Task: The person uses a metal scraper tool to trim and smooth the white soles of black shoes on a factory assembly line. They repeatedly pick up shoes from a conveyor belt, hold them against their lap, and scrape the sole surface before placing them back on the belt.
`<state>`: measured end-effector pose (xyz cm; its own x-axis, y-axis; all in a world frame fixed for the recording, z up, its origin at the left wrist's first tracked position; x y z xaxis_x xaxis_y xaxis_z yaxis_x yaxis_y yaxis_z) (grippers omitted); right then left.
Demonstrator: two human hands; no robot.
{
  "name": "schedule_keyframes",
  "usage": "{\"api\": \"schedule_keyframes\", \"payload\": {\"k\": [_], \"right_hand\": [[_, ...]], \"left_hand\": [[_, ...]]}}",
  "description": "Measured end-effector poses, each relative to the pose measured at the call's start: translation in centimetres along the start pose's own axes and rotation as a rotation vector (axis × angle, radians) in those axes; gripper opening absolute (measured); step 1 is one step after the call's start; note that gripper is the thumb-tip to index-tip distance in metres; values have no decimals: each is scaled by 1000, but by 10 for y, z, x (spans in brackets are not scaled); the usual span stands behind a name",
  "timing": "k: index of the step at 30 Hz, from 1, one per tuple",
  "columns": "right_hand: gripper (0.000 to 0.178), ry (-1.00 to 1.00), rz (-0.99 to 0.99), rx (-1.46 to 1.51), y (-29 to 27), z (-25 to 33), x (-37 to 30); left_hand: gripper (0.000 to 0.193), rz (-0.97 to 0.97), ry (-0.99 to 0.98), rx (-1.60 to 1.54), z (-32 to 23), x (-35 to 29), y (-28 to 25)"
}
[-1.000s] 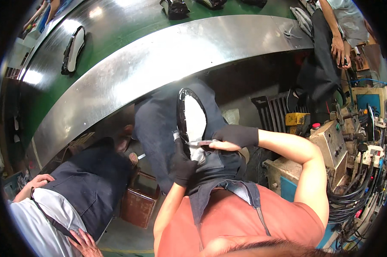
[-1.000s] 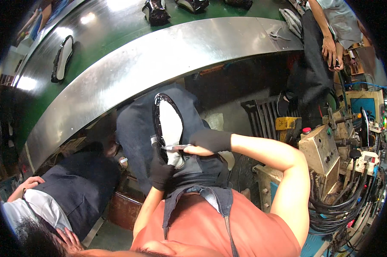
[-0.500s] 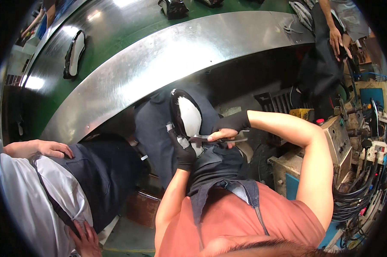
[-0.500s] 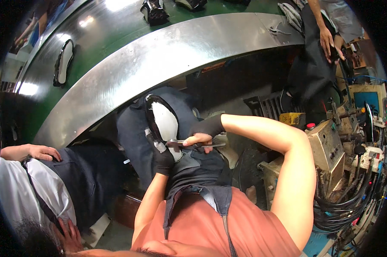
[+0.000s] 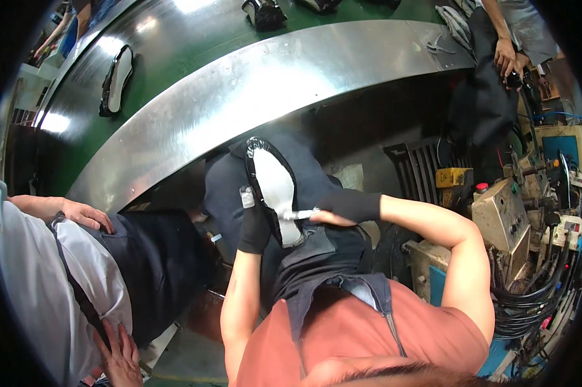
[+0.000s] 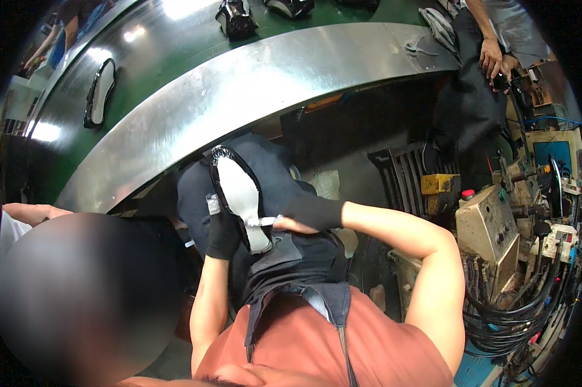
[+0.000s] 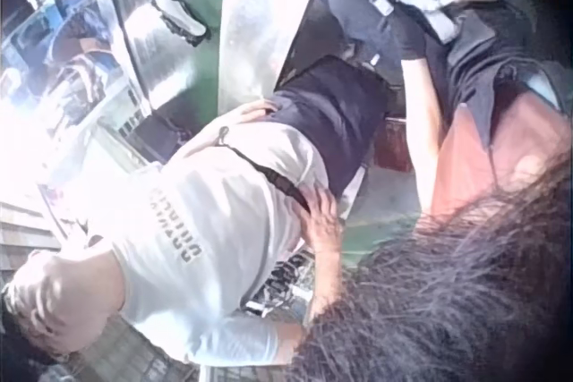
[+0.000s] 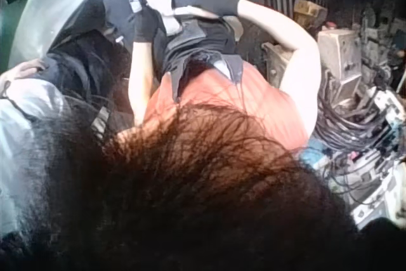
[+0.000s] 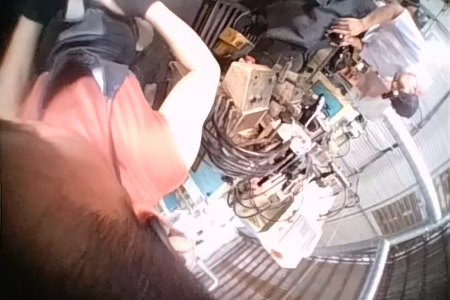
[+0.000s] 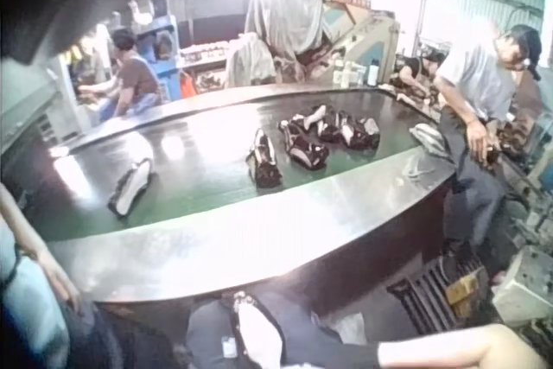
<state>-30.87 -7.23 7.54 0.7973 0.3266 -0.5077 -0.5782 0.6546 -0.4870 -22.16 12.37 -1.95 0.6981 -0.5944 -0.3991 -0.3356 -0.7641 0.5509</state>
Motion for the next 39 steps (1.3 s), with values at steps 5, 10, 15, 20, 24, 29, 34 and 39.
{"api": "schedule_keyframes", "payload": {"k": [5,10,15,20,24,29,34,39], "right_hand": [[47,184,189,389,-3,-32,-3],[50,409,401,1080,-8,1,2],[32,-256,-591,-658,-15,24,-5],[40,-74,-235,51,-12,11,-2],[43,418,92,826,13,5,0],[28,-240,-551,-246,7,-22,22],[32,-185,-434,-111,-5,-11,21],[39,203,139,544,-13,-5,19]], "left_hand": [[73,-136,-128,3,17,0,5],[80,-125,-181,140,36,4,-1],[85,-114,11,-14,29,11,10],[78,-198,114,39,32,9,13],[63,-147,24,48,29,5,11],[66,-242,243,82,27,17,14],[73,-263,305,181,26,22,8],[74,-178,144,275,35,17,-4]]}}
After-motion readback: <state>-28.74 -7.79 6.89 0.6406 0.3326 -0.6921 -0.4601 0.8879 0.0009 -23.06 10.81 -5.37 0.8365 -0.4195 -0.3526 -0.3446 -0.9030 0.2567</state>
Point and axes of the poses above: each hand's wrist, its own x-axis towards the middle knuckle, its own y-axis out of the palm, z = x × y, the point moved 4 cm from there along x, towards the middle knuckle, and after that the axes turned 6 degrees about y, right-handed, at the moved point
